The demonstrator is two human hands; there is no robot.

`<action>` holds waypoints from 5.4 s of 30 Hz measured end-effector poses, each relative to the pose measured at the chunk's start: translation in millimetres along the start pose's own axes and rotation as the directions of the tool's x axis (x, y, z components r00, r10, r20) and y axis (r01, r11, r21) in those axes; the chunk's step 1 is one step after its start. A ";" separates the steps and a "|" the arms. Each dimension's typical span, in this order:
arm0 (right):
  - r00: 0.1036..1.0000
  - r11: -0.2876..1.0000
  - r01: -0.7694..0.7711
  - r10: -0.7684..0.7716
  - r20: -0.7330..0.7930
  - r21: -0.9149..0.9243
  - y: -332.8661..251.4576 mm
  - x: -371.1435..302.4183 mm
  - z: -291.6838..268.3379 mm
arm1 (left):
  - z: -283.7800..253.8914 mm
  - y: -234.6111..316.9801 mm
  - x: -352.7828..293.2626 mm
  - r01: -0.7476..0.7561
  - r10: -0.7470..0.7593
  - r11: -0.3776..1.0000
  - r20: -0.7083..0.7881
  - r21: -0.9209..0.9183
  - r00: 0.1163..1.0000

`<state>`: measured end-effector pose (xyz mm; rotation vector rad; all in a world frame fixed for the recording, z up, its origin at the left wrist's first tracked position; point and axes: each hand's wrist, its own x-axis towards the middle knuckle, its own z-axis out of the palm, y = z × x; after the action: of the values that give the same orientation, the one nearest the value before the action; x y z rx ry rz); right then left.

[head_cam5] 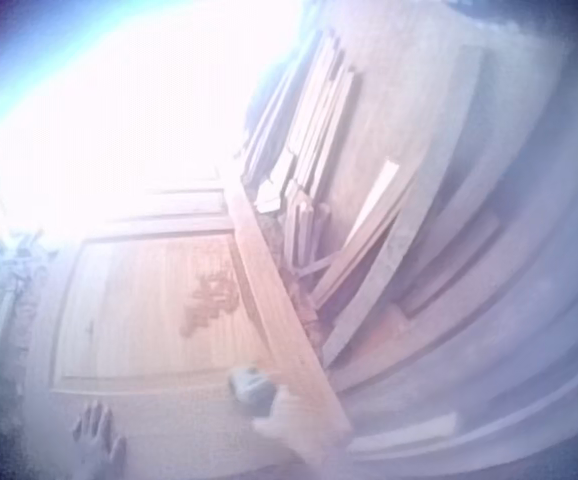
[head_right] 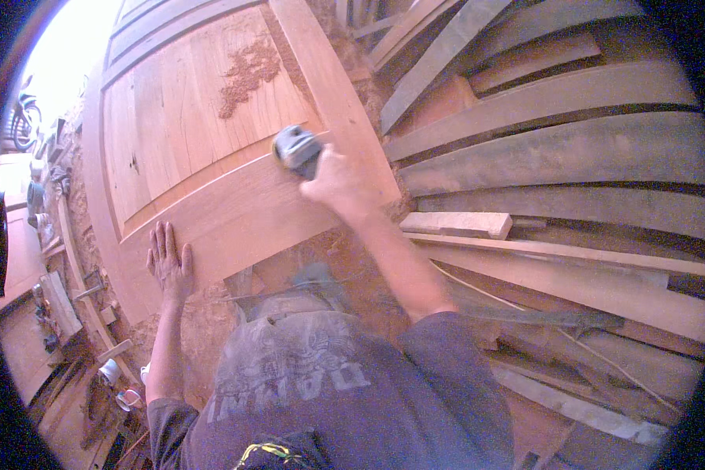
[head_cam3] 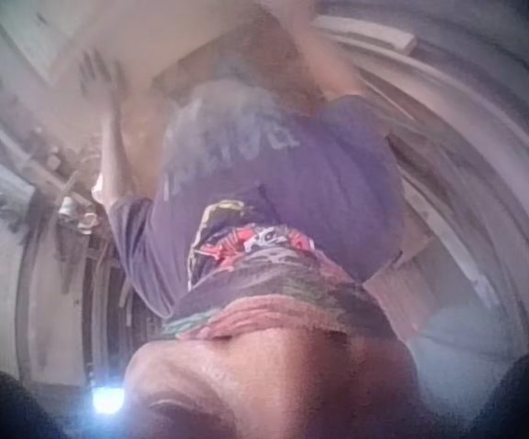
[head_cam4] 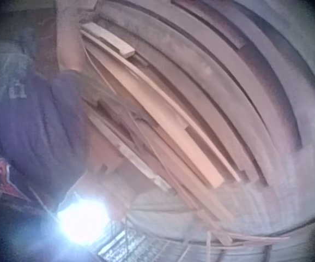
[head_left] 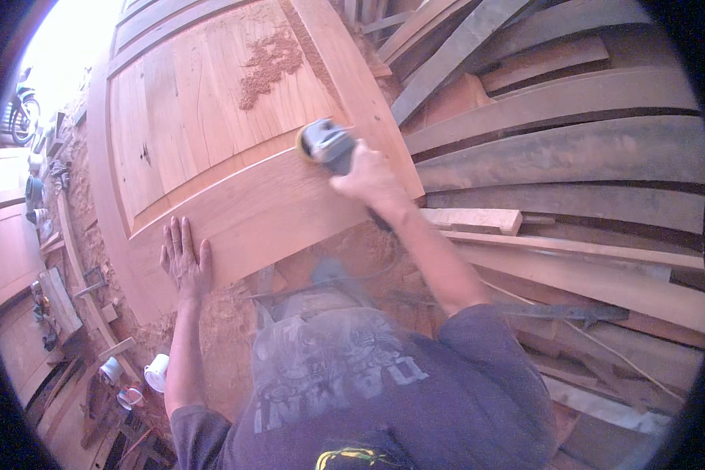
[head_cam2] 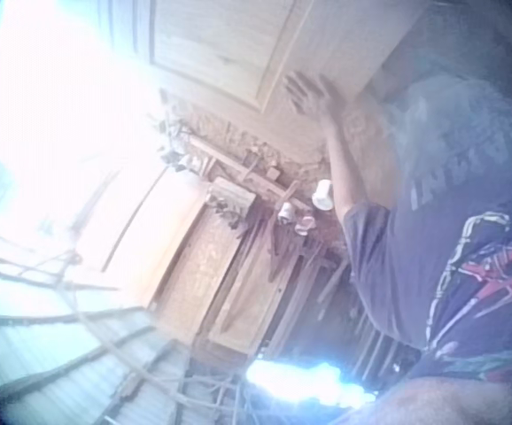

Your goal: The person uses an orbital sander to smooth the surface of a wooden door panel. They move the sander across the flat and recessed areas of the door, occasionally adjusting the power cord with the left hand while sanding with the right.

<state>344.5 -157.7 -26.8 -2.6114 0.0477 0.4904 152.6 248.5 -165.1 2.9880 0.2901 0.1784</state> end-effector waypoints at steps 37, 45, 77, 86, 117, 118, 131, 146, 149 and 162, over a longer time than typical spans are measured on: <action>0.971 0.886 0.127 -0.202 0.126 0.446 -56.1 -178.4 109.7 | -25.0 -148.5 -247.3 0.547 -0.589 0.779 -0.058 -0.308 0.806; 0.864 0.932 0.312 -0.359 0.353 0.185 -226.5 -238.3 233.0 | 1.2 -120.4 -311.3 0.555 -0.573 0.574 0.189 -0.601 0.798; 1.000 0.999 0.016 -0.015 0.026 -0.045 -136.3 -239.4 173.5 | 10.4 97.2 -216.9 0.266 0.912 0.388 0.409 -0.882 0.024; 0.995 0.995 -0.022 0.013 -0.098 -0.095 -177.6 -269.6 178.2 | -41.2 -20.6 -211.7 0.098 0.711 0.694 0.700 -0.714 0.064; 0.954 0.933 0.288 -0.299 0.019 0.214 -450.2 -329.4 391.3 | -21.1 -550.5 -433.1 0.616 -0.042 0.579 0.734 -0.535 0.678; 0.934 0.916 0.346 -0.357 0.019 0.203 -469.8 -327.3 415.8 | -24.3 -556.4 -442.6 0.625 -0.111 0.588 0.714 -0.514 0.692; 0.848 0.876 0.472 -0.419 0.325 -0.100 -642.7 -376.9 523.9 | -4.9 -609.5 -549.6 0.717 -0.425 0.509 0.586 -0.475 0.690; 0.993 0.989 0.096 -0.088 0.074 -0.116 -493.5 -349.0 418.3 | -43.6 -581.9 -406.1 0.518 -0.182 0.664 0.554 -0.540 0.812; 0.998 0.996 0.057 -0.055 0.031 -0.066 -456.7 -338.8 395.8 | -52.8 -563.8 -388.5 0.503 -0.128 0.641 0.565 -0.580 0.815; 0.978 0.999 -0.039 0.045 -0.204 0.035 -287.2 -285.8 303.5 | -45.2 -479.8 -353.2 0.588 -0.098 0.619 0.692 -0.520 0.715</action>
<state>10.2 222.0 -46.3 -2.6253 0.1773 0.2312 -285.2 650.4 -226.8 1.9696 0.5826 -0.5893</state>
